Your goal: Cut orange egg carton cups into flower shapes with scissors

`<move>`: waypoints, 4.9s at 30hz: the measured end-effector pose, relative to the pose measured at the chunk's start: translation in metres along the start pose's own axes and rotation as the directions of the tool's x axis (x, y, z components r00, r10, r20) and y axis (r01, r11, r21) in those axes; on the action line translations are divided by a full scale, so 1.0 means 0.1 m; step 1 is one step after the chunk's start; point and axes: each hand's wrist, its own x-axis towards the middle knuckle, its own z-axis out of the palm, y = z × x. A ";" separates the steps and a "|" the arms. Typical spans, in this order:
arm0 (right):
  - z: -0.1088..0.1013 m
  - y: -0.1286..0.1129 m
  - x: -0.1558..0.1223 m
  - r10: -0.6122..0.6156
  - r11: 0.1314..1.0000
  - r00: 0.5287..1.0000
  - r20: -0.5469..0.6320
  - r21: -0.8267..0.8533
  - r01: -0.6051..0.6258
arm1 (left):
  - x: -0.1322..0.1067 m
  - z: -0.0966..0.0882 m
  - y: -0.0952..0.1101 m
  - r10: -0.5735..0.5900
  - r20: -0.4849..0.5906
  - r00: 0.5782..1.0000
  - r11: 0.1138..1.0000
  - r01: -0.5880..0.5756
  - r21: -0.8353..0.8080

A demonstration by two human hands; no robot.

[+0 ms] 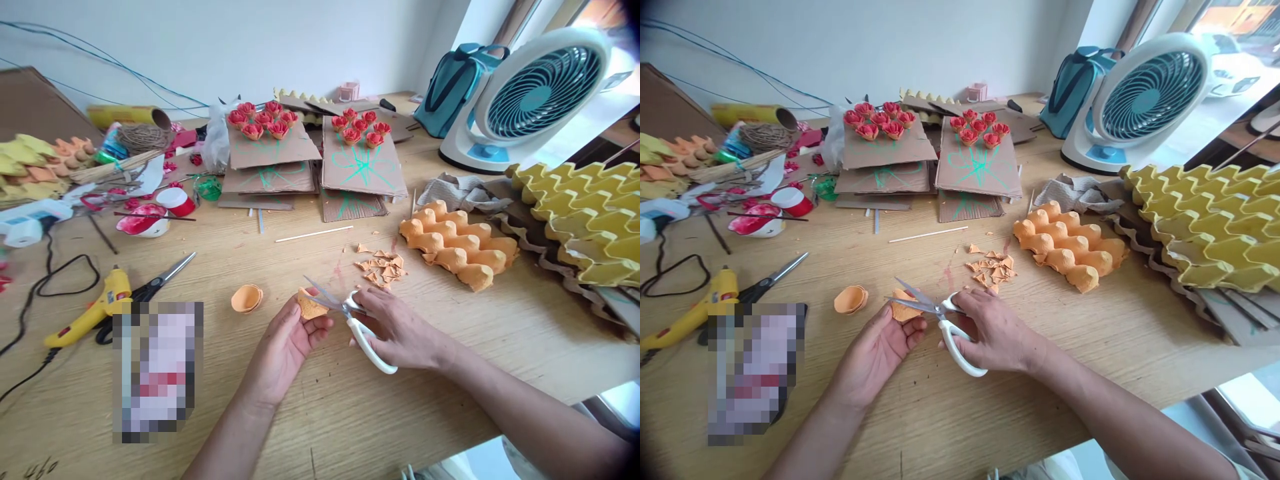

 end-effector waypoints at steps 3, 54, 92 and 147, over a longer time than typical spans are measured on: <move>0.02 0.00 0.00 -0.032 0.995 0.999 0.019 -0.089 0.033 | -0.01 0.02 0.00 0.010 -0.003 1.000 0.999 -0.010 0.038; 0.02 -0.04 -0.02 -0.086 0.965 0.996 -0.012 -0.249 0.081 | -0.02 0.03 0.00 0.108 0.029 0.994 0.971 -0.112 0.212; -0.02 0.00 -0.02 -0.070 0.943 0.998 -0.008 -0.326 0.064 | 0.01 -0.04 -0.02 0.330 0.061 0.942 0.838 -0.322 0.441; -0.05 -0.05 -0.04 -0.121 0.982 0.992 0.024 -0.146 0.123 | 0.00 -0.05 0.06 0.314 0.106 0.943 0.734 -0.312 0.603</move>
